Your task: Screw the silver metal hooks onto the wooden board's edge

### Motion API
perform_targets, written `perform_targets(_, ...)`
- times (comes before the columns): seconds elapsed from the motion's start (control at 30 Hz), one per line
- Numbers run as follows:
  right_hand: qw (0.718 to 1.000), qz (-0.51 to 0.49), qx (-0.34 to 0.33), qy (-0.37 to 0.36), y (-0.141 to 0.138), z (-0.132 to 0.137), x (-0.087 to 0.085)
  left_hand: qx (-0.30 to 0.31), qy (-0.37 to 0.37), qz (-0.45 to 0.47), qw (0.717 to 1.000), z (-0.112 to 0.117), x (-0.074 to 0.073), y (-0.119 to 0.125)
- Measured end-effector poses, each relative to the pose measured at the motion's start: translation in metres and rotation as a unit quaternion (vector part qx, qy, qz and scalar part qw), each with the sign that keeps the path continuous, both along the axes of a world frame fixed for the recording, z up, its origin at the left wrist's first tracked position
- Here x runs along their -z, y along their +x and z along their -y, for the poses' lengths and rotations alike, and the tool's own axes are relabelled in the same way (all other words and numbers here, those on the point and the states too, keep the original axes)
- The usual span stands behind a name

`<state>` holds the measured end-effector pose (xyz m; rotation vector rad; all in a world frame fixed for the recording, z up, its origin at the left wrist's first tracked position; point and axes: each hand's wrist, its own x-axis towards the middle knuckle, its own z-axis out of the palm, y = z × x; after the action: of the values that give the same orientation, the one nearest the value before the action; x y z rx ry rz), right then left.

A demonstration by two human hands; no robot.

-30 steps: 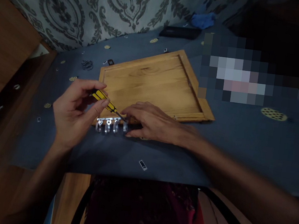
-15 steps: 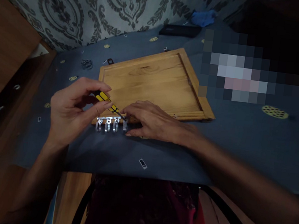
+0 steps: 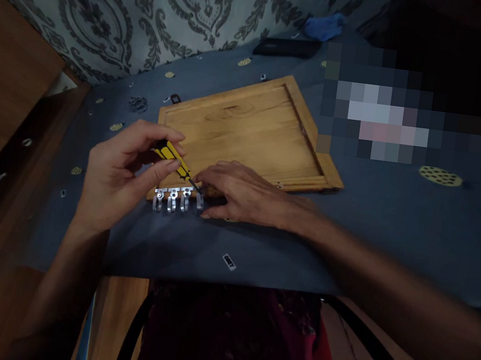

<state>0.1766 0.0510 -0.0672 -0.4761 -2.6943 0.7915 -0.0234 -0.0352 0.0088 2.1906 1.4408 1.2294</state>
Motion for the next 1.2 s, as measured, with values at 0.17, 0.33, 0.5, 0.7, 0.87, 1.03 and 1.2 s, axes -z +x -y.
perform_targets(0.17, 1.0, -0.015, -0.005, 0.009, 0.0, 0.0, 0.003, -0.036, 0.039, -0.005, 0.999, 0.002, 0.008, 0.008)
perform_targets(0.33, 1.0, -0.012, -0.001, -0.001, 0.001, 0.001, 0.002, -0.078, 0.096, -0.022, 0.992, 0.002, 0.01, 0.013)
perform_targets(0.5, 1.0, -0.002, -0.003, -0.005, 0.001, 0.002, -0.001, -0.078, 0.101, -0.034, 0.991, 0.003, 0.009, 0.013)
perform_targets(0.7, 1.0, 0.003, -0.013, -0.004, 0.0, 0.001, -0.003, -0.069, 0.084, -0.041, 0.993, 0.001, 0.005, 0.01)
perform_targets(0.87, 1.0, -0.004, -0.012, 0.004, 0.0, 0.001, -0.001, -0.056, 0.074, -0.065, 0.994, -0.002, 0.001, 0.008)
perform_targets(1.03, 1.0, 0.0, -0.016, 0.002, 0.0, 0.0, -0.001, -0.03, 0.078, -0.057, 0.995, -0.003, 0.0, 0.008)
perform_targets(1.2, 1.0, -0.001, -0.014, 0.008, 0.0, 0.0, -0.001, -0.04, 0.084, -0.061, 0.994, -0.002, 0.0, 0.011)
